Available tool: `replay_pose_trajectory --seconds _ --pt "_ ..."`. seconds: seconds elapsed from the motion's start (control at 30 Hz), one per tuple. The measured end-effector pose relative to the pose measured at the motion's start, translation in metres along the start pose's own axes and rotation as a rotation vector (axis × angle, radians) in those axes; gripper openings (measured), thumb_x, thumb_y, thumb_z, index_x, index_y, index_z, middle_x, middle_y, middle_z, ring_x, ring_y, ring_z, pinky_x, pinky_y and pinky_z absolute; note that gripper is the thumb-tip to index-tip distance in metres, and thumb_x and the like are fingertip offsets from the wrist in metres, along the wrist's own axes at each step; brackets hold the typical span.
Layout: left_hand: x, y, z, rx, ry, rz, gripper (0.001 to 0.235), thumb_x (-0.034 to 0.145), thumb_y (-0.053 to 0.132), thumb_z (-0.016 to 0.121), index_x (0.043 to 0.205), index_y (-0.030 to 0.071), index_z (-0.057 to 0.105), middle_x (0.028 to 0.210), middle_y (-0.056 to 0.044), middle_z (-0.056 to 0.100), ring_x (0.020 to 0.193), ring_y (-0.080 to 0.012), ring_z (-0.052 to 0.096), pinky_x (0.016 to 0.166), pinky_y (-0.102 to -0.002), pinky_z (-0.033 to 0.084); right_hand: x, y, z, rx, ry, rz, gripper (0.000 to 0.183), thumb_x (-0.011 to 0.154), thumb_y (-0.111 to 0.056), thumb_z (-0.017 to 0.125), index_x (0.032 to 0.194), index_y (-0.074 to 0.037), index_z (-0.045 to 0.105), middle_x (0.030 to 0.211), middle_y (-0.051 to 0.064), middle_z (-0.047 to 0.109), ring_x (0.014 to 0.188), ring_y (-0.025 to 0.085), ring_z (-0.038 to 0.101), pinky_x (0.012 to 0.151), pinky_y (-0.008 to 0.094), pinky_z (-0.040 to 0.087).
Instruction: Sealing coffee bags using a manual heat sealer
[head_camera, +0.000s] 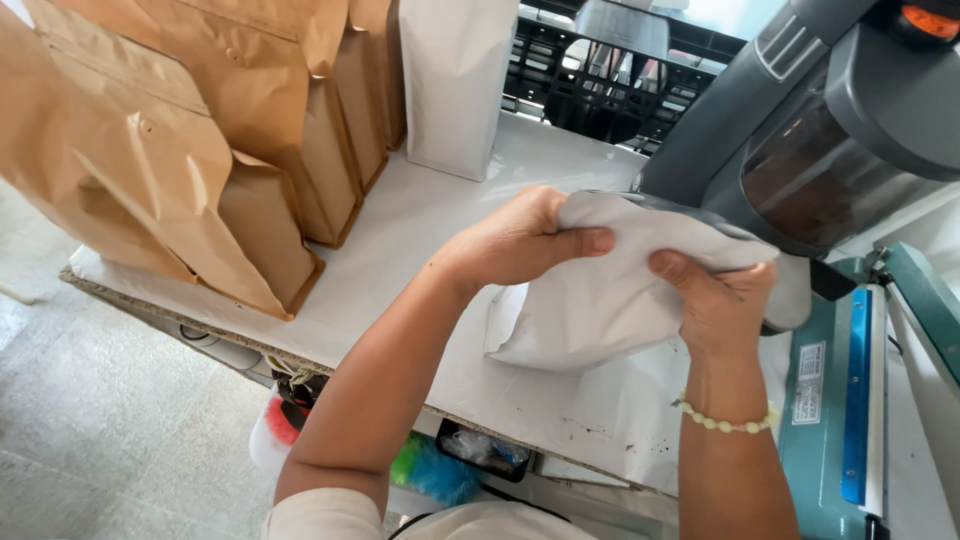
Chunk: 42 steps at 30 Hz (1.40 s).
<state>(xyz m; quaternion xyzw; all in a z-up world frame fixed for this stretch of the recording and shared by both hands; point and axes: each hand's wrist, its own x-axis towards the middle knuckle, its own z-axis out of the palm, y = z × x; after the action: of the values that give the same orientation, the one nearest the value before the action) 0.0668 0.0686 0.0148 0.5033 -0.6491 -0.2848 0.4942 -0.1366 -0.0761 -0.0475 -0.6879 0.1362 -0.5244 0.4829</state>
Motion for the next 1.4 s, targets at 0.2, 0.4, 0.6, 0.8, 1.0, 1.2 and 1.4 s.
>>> replay_pose_trajectory --seconds 0.2,0.4,0.6,0.8,1.0,1.2,1.4 --pt "-0.012 -0.019 0.013 -0.012 0.161 0.04 0.016 0.085 0.02 0.082 0.074 0.016 0.072 0.059 0.003 0.062 0.061 -0.0052 0.054 0.059 -0.025 0.049 -0.004 -0.018 0.016 -0.093 -0.089 -0.026 0.04 0.06 0.0 0.099 0.09 0.005 0.074 0.086 0.018 0.072 0.096 0.022 0.069 0.082 0.039 0.059" --pt "-0.014 -0.017 0.018 -0.098 0.227 0.097 0.007 0.086 0.013 0.081 0.093 0.012 0.079 0.077 -0.003 0.076 0.079 -0.0044 0.057 0.073 -0.028 0.055 -0.004 -0.03 0.018 -0.129 -0.096 -0.035 0.031 0.067 0.001 0.097 0.087 0.004 0.073 0.082 0.017 0.073 0.095 0.019 0.066 0.08 0.04 0.059" --pt "-0.013 -0.036 0.028 -0.222 0.314 0.079 0.009 0.081 0.013 0.088 0.087 0.013 0.08 0.068 0.0 0.074 0.065 -0.0041 0.063 0.062 -0.024 0.056 -0.005 -0.016 0.005 -0.1 -0.115 -0.038 0.019 0.082 -0.001 0.089 0.091 0.006 0.074 0.077 0.016 0.071 0.081 0.017 0.068 0.068 0.035 0.059" --pt "-0.009 -0.06 0.033 -0.192 0.394 0.115 0.007 0.087 0.017 0.084 0.083 0.014 0.079 0.063 -0.001 0.072 0.06 -0.0039 0.065 0.056 -0.022 0.055 -0.006 0.008 -0.008 -0.087 -0.096 -0.033 0.014 0.093 -0.005 0.082 0.092 0.005 0.073 0.073 0.014 0.068 0.07 0.015 0.066 0.06 0.034 0.058" --pt "-0.011 -0.009 0.021 -0.229 0.387 -0.012 0.02 0.087 0.023 0.083 0.074 0.01 0.075 0.059 -0.005 0.071 0.053 -0.011 0.066 0.054 -0.027 0.056 0.003 -0.065 0.021 -0.009 -0.08 0.112 0.018 0.078 -0.002 0.09 0.086 0.001 0.073 0.071 0.014 0.069 0.072 0.024 0.074 0.059 0.036 0.062" --pt "-0.004 0.001 0.014 -0.247 0.357 -0.002 0.015 0.089 0.017 0.081 0.078 0.01 0.074 0.063 -0.005 0.072 0.059 -0.0098 0.068 0.056 -0.026 0.058 0.005 -0.06 0.026 0.024 0.027 0.16 0.015 0.079 -0.001 0.087 0.084 0.002 0.073 0.07 0.014 0.07 0.066 0.022 0.074 0.056 0.034 0.062" --pt "-0.012 0.0 0.024 -0.187 0.395 -0.046 0.026 0.082 0.016 0.086 0.067 0.008 0.068 0.054 -0.004 0.067 0.049 -0.0111 0.062 0.051 -0.025 0.053 0.006 -0.055 0.028 0.097 0.023 0.185 0.019 0.074 -0.003 0.089 0.085 0.001 0.074 0.069 0.015 0.072 0.061 0.026 0.075 0.056 0.04 0.064"
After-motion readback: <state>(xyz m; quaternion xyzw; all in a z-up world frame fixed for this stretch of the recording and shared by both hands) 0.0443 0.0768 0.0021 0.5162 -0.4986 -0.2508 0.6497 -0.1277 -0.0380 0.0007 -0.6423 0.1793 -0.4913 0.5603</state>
